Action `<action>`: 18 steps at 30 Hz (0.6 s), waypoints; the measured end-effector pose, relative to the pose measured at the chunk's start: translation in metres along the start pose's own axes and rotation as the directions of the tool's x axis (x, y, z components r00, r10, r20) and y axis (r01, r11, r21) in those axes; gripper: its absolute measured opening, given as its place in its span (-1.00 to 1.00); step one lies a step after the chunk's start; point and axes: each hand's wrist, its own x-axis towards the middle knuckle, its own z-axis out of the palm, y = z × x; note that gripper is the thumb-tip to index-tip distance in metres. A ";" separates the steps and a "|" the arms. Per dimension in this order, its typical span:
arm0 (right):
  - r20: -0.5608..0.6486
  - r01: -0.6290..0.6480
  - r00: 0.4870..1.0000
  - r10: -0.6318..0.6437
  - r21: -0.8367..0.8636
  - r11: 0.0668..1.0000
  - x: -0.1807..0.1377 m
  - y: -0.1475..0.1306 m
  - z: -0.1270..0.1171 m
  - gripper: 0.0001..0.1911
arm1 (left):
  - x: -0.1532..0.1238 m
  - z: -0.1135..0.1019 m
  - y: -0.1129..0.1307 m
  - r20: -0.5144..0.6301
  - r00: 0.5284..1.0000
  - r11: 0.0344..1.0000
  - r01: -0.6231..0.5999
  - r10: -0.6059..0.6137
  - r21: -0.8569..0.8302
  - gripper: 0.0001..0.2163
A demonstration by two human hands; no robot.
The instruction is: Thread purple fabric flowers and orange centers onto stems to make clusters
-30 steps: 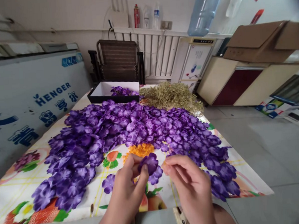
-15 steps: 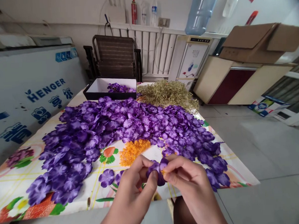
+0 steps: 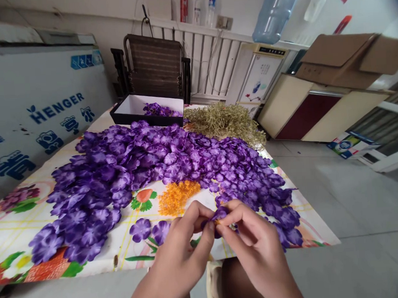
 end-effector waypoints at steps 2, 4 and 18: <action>-0.001 0.008 1.000 -0.008 0.034 0.999 0.001 0.005 -0.004 -0.91 | 0.000 0.004 -0.001 0.005 1.000 0.997 0.018 -0.018 -0.075 -0.86; -0.025 0.049 0.998 -0.049 0.013 0.999 0.002 0.011 -0.008 -0.92 | 0.002 0.007 -0.002 0.008 1.000 0.993 0.011 -0.010 -0.119 -0.87; 0.015 0.325 0.939 -0.344 -0.368 0.871 0.007 0.018 -0.018 -0.80 | 0.009 0.011 -0.003 -0.021 1.000 0.998 -0.013 0.014 0.054 -0.85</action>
